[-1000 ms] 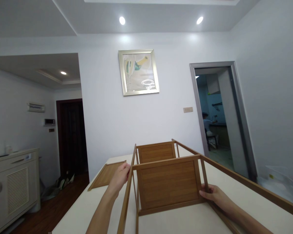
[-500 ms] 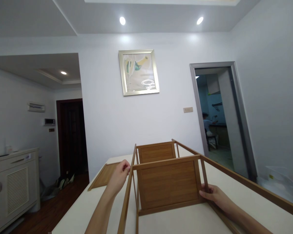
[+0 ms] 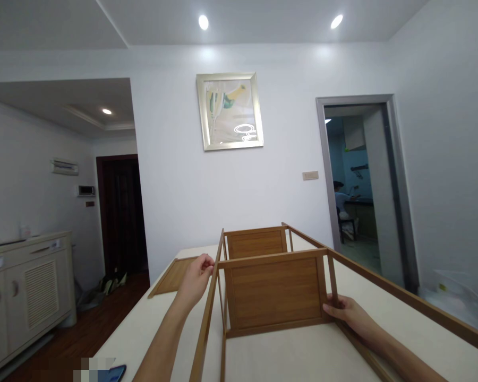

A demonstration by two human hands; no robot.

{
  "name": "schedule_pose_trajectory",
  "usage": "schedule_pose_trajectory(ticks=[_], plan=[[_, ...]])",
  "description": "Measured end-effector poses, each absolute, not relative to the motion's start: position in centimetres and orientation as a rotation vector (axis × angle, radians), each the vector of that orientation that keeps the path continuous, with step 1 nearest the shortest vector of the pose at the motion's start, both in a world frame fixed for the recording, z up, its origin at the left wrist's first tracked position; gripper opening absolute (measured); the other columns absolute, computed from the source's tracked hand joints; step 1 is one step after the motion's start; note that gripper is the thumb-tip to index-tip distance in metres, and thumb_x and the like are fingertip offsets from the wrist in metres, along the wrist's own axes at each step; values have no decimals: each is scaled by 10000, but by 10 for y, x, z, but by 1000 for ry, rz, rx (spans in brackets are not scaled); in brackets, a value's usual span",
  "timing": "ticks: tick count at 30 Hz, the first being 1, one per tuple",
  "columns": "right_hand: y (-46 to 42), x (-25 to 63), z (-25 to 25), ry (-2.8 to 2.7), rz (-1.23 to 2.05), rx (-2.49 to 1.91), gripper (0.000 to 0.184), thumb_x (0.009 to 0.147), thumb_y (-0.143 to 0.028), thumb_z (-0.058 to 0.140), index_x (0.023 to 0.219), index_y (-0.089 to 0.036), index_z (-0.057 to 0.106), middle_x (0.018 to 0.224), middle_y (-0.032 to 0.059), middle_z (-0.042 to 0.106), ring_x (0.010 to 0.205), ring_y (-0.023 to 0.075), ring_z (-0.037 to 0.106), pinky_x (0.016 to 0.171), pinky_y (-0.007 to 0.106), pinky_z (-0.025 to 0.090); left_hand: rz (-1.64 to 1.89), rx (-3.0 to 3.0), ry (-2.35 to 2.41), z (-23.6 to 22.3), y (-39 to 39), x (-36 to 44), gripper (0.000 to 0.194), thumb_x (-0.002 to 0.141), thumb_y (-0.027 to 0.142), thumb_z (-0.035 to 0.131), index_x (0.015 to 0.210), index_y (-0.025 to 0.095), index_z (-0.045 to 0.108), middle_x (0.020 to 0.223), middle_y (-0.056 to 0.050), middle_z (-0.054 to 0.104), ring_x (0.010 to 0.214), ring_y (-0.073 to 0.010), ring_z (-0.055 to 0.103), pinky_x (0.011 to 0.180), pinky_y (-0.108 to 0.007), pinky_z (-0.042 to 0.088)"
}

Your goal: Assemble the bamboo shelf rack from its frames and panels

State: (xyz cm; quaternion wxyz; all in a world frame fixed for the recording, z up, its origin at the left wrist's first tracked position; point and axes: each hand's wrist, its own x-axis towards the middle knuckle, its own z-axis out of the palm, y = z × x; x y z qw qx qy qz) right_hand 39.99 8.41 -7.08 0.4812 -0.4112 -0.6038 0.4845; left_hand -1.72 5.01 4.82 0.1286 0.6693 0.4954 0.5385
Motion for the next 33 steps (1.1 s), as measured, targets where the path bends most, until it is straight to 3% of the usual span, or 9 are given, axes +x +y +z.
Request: schedule_pose_trajectory(ticks=[5, 12, 17, 23, 28, 33], plan=[[95, 404, -80, -1447, 1201, -1069, 408, 625, -489, 794, 886, -184, 720, 922, 73, 764, 932, 319, 690, 893, 426, 523, 1491, 1809, 1561, 32, 41, -57, 275, 685, 341, 570, 911, 189, 606, 767, -14, 612, 705, -169, 572, 673, -278, 435], [96, 404, -79, -1460, 1146, -1142, 413, 602, -517, 802, 833, -188, 706, 941, 81, 764, 943, 340, 686, 869, 423, 535, 812, 1953, 2073, -1, 7, -129, 101, 634, 261, 584, 605, 188, 646, 649, -31, 659, 656, -197, 584, 614, -274, 360], [98, 403, -80, -1412, 1171, -1166, 399, 576, -494, 821, 818, -199, 703, 908, 75, 767, 954, 351, 683, 877, 415, 539, 528, 1932, 2278, -37, -11, -146, 49, 557, 151, 617, 559, 198, 632, 687, -65, 684, 700, -238, 610, 628, -293, 347], [97, 403, -80, -1433, 1181, -1149, 387, 590, -475, 812, 831, -192, 707, 918, 86, 766, 940, 342, 691, 870, 412, 544, 288, 1904, 2458, -56, -9, -143, 104, 662, 149, 600, 738, 188, 660, 899, -115, 708, 871, -274, 644, 702, -307, 380], [94, 400, -76, -1414, 1167, -1146, 416, 570, -504, 814, 819, -189, 703, 959, 102, 761, 920, 326, 697, 843, 397, 546, 123, 1917, 2530, -55, -8, -136, 204, 697, 90, 527, 843, 183, 634, 927, -110, 700, 905, -285, 647, 697, -318, 375], [90, 399, -77, -1405, 1167, -1074, 447, 570, -509, 813, 843, -175, 695, 939, 99, 756, 907, 300, 693, 838, 392, 532, -1, 1971, 2522, -59, -10, -137, 94, 736, 153, 523, 774, 204, 593, 906, -86, 702, 884, -286, 653, 673, -321, 372]])
